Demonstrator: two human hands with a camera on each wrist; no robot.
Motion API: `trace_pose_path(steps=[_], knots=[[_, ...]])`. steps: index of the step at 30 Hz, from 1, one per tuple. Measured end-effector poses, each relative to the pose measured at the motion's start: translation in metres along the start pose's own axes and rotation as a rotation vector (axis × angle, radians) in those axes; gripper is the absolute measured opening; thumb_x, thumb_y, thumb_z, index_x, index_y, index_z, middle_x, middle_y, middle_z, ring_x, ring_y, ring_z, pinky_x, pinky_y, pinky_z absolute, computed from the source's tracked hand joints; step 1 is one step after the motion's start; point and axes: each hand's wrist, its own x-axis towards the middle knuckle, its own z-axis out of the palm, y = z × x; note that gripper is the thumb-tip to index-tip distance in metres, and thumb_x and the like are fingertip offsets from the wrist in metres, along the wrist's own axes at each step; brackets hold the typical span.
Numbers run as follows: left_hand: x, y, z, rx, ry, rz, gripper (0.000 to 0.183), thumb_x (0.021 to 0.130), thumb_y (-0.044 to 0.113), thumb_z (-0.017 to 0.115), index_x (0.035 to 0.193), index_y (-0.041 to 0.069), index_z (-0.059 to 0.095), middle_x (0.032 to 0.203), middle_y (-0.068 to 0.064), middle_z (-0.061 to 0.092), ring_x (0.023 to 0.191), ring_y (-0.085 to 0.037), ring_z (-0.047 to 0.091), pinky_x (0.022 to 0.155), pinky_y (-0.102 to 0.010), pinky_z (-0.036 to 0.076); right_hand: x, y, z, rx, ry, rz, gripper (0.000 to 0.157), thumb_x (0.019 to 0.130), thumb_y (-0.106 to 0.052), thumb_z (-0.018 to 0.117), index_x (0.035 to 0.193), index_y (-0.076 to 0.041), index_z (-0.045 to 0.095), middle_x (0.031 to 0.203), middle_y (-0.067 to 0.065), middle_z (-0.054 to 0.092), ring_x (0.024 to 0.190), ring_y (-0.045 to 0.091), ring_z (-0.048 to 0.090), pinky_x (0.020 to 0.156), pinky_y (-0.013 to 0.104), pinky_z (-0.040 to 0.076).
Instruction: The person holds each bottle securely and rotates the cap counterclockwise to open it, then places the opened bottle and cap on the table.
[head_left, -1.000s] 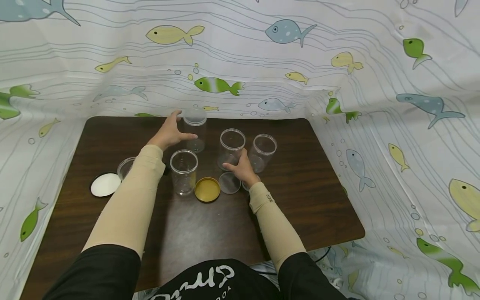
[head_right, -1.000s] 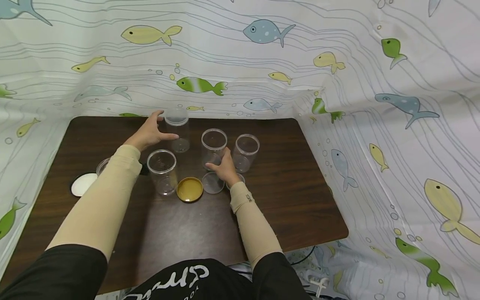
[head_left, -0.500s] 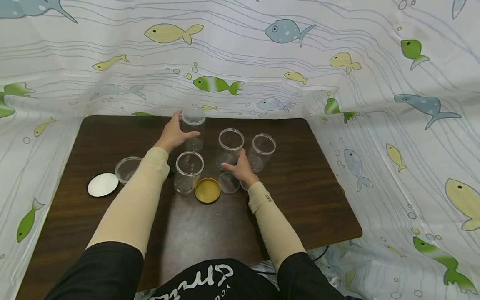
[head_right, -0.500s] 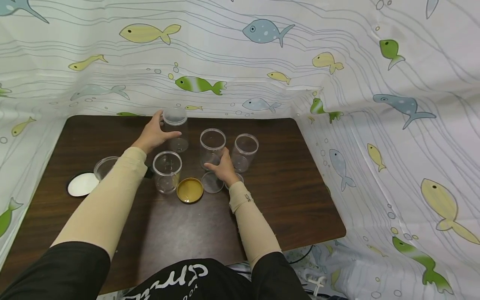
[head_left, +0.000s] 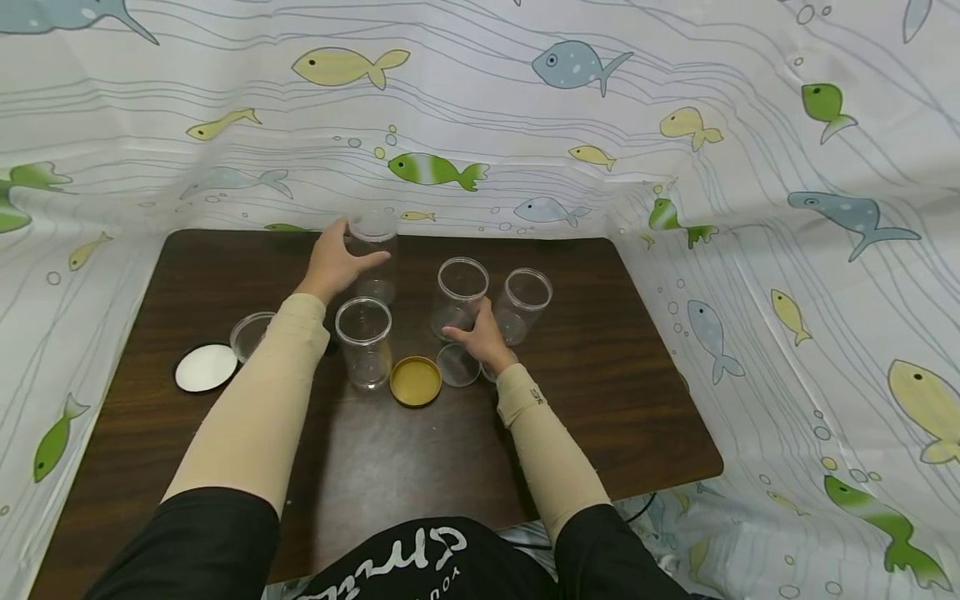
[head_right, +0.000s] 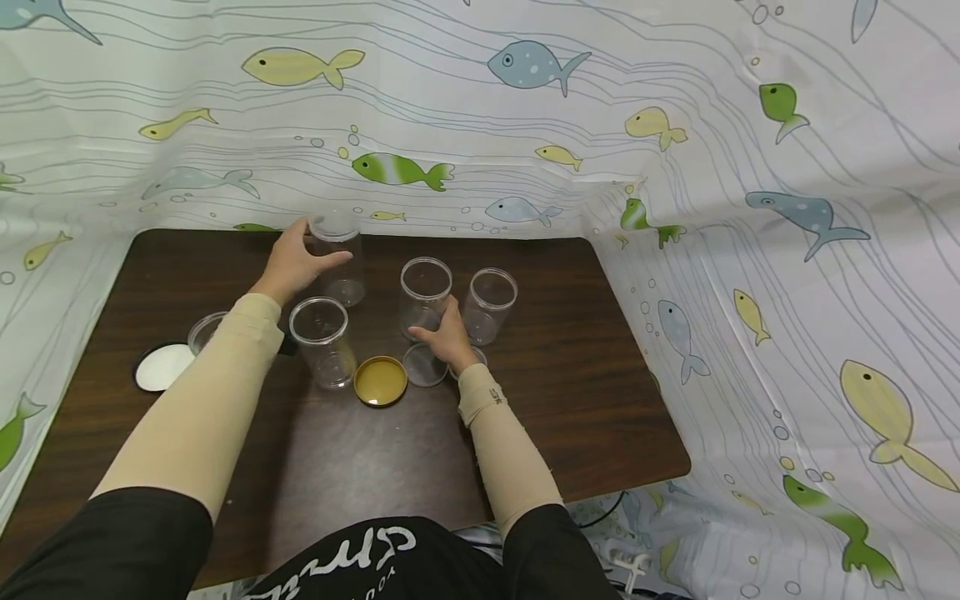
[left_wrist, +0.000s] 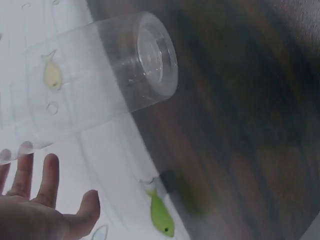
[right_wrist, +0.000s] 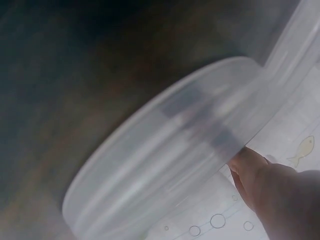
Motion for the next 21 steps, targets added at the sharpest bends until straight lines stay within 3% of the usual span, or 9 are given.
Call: trace_pose_path(steps=[4,10,16,21], knots=[[-0.007,0.008,-0.017,-0.097,0.073,0.008,0.095,0.088,0.052,0.075,0.159,0.01,0.026,0.15,-0.021,0.036,0.137,-0.036,0.038,0.109,-0.055,0.035,-0.001,-0.001,0.0,0.003,0.0,-0.003,0.09,0.088,-0.023,0.083,0.153,-0.006,0.024,0.152,0.019,0.041,0.141,0.032,0.04,0.115,0.044,0.033],[-0.025,0.015,-0.048,-0.224,0.139,0.043,0.088,0.091,0.047,0.072,0.16,0.026,0.021,0.159,-0.012,0.029,0.146,-0.03,0.032,0.113,-0.055,0.032,-0.002,-0.001,0.001,-0.022,0.001,0.01,0.091,0.087,-0.027,0.083,0.153,-0.007,0.023,0.153,0.02,0.039,0.143,0.034,0.039,0.115,0.046,0.034],[-0.049,0.012,-0.065,-0.25,0.201,0.128,0.084,0.092,0.039,0.071,0.158,0.028,0.02,0.152,-0.011,0.041,0.139,-0.032,0.043,0.113,-0.054,0.032,-0.001,-0.001,0.002,-0.024,-0.002,0.011,0.096,0.087,-0.029,0.083,0.156,-0.006,0.02,0.157,0.022,0.035,0.146,0.034,0.035,0.116,0.046,0.032],[-0.069,0.014,-0.071,-0.242,0.253,0.117,0.085,0.09,0.037,0.074,0.158,0.035,0.022,0.15,-0.01,0.041,0.135,-0.03,0.048,0.111,-0.05,0.038,-0.004,-0.003,0.002,0.004,0.023,0.012,0.11,0.084,-0.032,0.086,0.159,-0.008,0.01,0.159,0.023,0.03,0.147,0.035,0.032,0.116,0.046,0.032]])
